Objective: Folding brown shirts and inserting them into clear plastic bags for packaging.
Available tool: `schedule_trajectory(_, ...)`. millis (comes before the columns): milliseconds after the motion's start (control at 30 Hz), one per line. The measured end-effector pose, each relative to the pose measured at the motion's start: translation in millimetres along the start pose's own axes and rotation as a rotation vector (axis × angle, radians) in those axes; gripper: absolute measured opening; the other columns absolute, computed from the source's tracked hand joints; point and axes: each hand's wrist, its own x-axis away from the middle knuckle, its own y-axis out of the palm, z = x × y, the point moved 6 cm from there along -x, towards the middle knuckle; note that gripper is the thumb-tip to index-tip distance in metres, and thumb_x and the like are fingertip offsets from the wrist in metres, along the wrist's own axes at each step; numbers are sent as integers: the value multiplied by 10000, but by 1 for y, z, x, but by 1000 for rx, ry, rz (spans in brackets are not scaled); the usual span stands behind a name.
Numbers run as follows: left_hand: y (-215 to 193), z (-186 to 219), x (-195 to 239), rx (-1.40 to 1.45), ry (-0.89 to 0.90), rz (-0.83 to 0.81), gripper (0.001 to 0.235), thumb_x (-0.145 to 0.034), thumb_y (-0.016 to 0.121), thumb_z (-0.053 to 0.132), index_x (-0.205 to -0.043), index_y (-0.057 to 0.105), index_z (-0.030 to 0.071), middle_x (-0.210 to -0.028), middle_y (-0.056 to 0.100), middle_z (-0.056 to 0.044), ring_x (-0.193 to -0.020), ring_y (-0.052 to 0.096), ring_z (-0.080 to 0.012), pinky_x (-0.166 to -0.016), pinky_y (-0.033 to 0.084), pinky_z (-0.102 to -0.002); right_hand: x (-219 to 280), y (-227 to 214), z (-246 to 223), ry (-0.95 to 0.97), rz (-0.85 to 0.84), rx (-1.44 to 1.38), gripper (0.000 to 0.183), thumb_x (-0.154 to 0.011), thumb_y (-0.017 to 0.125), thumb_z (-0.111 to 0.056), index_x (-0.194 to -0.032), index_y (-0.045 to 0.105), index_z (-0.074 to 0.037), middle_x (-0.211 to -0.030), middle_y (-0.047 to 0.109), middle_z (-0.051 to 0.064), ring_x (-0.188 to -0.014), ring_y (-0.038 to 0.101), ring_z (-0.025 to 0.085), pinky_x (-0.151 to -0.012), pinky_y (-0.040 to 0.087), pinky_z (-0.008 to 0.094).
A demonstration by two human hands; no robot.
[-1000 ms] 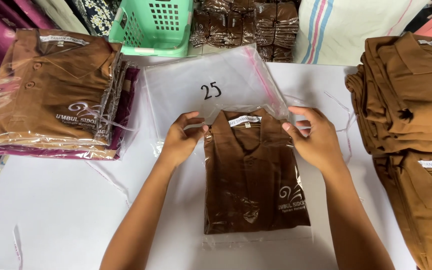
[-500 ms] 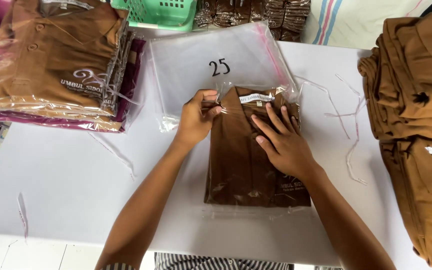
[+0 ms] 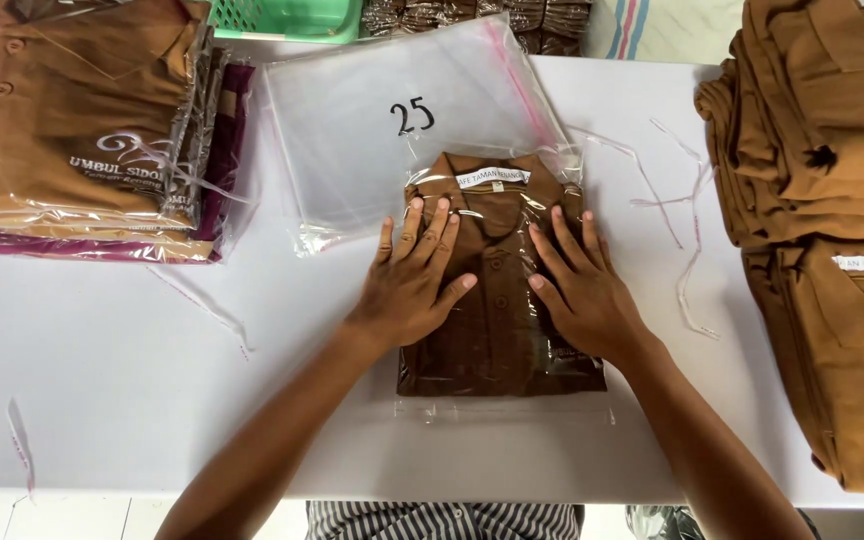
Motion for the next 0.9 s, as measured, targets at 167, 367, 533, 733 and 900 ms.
schedule_trajectory(167, -10, -9, 1, 150, -38, -163, 762, -1110, 346, 586, -1690, 259, 100, -1787, 113, -114, -1633, 72, -390, -1266, 21, -643, 32, -12, -47, -168, 144, 66, 611, -953, 615, -472, -1515, 566, -237, -1665, 402, 107, -1523, 342, 450, -1142, 396, 574)
schedule_trajectory(367, -37, -10, 30, 236, 16, 71, 596, -1124, 437, 414, -1593, 387, 51, -1707, 279, -133, -1599, 185, -436, -1289, 190, -609, 73, -22, -125, -530, 111, 70, 384, -878, 791, -473, -1112, 758, -171, -1275, 629, 140, -1342, 534, 453, -832, 582, 590)
schedule_trajectory(533, -124, 46, 72, 420, 157, 462, 258, -1080, 533, 100, -1171, 726, -43, -973, 665, -132, -813, 678, -284, -693, 569, -398, 66, -36, -127, -585, 252, -21, 66, -957, 721, -155, -920, 745, -106, -1025, 657, 68, -1066, 689, 340, -679, 610, 402)
schedule_trajectory(733, -63, 117, 113, 363, 346, 163, 403, -879, 670, 66, -1232, 681, -127, -1213, 691, -266, -1132, 663, -406, -960, 582, -469, 56, -47, -128, -456, 239, -261, 147, -1003, 660, -181, -894, 723, -106, -771, 663, 0, -683, 606, 189, -611, 499, 319)
schedule_trajectory(900, -5, 104, 101, 436, 105, -52, 173, -918, 563, 12, -977, 720, -33, -877, 721, -235, -691, 653, -417, -602, 539, -540, 66, -57, -133, -557, 402, -222, 86, -921, 788, -101, -939, 748, -28, -808, 677, 56, -674, 597, 200, -574, 511, 316)
